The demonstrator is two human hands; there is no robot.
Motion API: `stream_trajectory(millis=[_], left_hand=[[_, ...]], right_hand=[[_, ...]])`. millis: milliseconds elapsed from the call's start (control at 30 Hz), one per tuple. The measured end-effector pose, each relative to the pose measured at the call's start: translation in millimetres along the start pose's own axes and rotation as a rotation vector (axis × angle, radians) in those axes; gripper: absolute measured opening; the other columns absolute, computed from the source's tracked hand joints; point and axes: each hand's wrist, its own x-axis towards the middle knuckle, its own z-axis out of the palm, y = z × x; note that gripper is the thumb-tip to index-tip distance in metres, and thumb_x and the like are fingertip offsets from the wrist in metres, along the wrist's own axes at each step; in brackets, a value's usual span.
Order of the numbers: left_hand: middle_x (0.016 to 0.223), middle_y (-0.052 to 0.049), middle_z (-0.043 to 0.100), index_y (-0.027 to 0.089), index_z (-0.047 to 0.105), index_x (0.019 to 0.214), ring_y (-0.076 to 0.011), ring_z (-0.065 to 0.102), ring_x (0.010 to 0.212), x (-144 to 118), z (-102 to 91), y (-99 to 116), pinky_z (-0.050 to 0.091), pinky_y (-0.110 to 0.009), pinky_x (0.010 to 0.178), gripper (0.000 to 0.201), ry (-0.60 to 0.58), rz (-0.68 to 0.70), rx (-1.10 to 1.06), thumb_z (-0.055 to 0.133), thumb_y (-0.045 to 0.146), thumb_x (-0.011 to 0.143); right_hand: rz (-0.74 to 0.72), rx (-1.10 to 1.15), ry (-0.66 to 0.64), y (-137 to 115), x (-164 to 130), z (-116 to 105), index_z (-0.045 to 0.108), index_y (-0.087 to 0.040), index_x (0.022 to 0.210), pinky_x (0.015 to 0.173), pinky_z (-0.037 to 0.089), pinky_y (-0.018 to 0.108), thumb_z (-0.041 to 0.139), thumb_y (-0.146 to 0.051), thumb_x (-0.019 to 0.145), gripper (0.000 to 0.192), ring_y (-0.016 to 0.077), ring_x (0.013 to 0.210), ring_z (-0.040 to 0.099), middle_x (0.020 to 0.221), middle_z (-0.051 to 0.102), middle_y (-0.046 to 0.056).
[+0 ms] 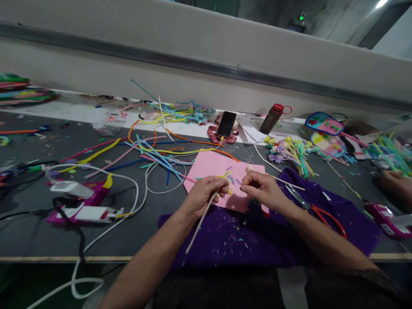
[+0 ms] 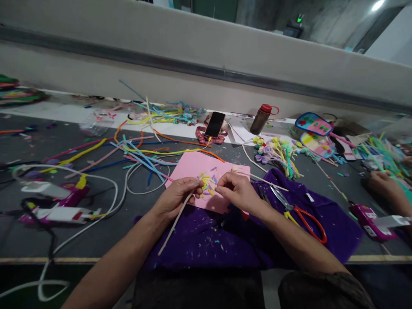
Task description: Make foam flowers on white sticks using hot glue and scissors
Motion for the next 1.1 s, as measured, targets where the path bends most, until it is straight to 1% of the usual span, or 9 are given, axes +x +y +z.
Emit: stream_trajectory(millis=[67,133,300,433,600,733,867,1033,1100], left_hand=[[0.059,0.0,0.06,0.011,0.067,0.072,-0.0035,0.045,0.043,-0.9,0.0,1.8,0.028,-0.015,0.038,0.021,0.039,0.022,0.001,0.069,0.03,0.064],[0.055,0.001,0.058,0.011,0.068,0.072,-0.0027,0.04,0.039,-1.4,-0.4,2.6,0.024,-0.017,0.036,0.022,0.047,0.02,0.011,0.069,0.031,0.064],[0.047,0.003,0.052,0.011,0.068,0.075,-0.0014,0.034,0.034,-2.3,-2.0,3.1,0.019,-0.017,0.034,0.025,-0.036,0.004,0.019,0.067,0.034,0.068],[0.052,0.002,0.055,0.011,0.067,0.077,0.0015,0.027,0.031,-6.3,-3.5,8.0,0.011,-0.016,0.031,0.026,-0.049,0.029,0.024,0.068,0.035,0.068],[0.055,0.002,0.058,0.011,0.066,0.077,0.0016,0.03,0.031,-9.7,-5.8,13.9,0.012,-0.015,0.03,0.025,-0.021,0.062,0.061,0.069,0.033,0.066],[0.056,0.0,0.059,0.011,0.066,0.078,0.0008,0.032,0.033,-7.2,-7.8,13.5,0.015,-0.014,0.031,0.023,0.025,0.117,0.107,0.065,0.033,0.07],[0.053,0.002,0.056,0.012,0.067,0.077,0.0011,0.028,0.033,-3.7,-10.1,11.4,0.014,-0.015,0.033,0.023,0.053,0.156,0.131,0.062,0.033,0.073],[0.052,0.003,0.052,0.012,0.067,0.079,0.0006,0.024,0.034,-1.0,-10.9,8.3,0.011,-0.016,0.034,0.026,0.07,0.177,0.191,0.061,0.037,0.073],[0.052,0.003,0.052,0.013,0.067,0.079,0.0002,0.024,0.034,0.0,-10.5,7.1,0.011,-0.017,0.035,0.026,0.075,0.175,0.2,0.061,0.037,0.073]], right_hand=[[-0.007,-0.039,-0.022,-2.5,0.5,0.7,0.055,-0.016,0.069,0.051,0.038,0.021,0.058,-0.02,0.075,0.008,0.0094,0.057,0.049,0.063,0.054,-0.001],[0.001,-0.053,-0.036,-4.1,0.9,0.8,0.054,-0.016,0.07,0.051,0.038,0.021,0.057,-0.019,0.075,0.007,0.009,0.056,0.048,0.064,0.054,-0.001],[0.032,-0.027,-0.046,-4.0,1.2,2.3,0.055,-0.017,0.074,0.048,0.037,0.02,0.056,-0.019,0.076,0.003,0.0084,0.052,0.047,0.063,0.052,-0.002],[0.011,-0.035,-0.064,-3.0,1.7,1.0,0.057,-0.016,0.075,0.05,0.039,0.021,0.055,-0.019,0.077,0.004,0.0086,0.054,0.049,0.065,0.054,-0.002],[0.008,-0.118,-0.09,3.2,4.7,-8.9,0.061,-0.016,0.078,0.052,0.039,0.021,0.053,-0.022,0.079,0.011,0.0088,0.055,0.05,0.068,0.057,0.0],[0.034,-0.228,-0.175,14.0,9.8,-18.0,0.061,-0.015,0.074,0.054,0.039,0.021,0.054,-0.019,0.077,0.009,0.0099,0.058,0.051,0.067,0.058,0.0],[0.03,-0.367,-0.253,25.2,16.0,-23.3,0.061,-0.016,0.074,0.056,0.039,0.021,0.055,-0.018,0.076,0.007,0.0104,0.058,0.053,0.067,0.06,0.0],[-0.051,-0.549,-0.336,33.7,25.7,-18.3,0.065,-0.016,0.084,0.062,0.039,0.022,0.052,-0.014,0.078,0.015,0.0141,0.071,0.058,0.079,0.066,0.004],[-0.083,-0.619,-0.407,35.7,31.5,-14.1,0.066,-0.018,0.09,0.065,0.039,0.022,0.052,-0.014,0.079,0.019,0.0152,0.076,0.059,0.085,0.067,0.005]])
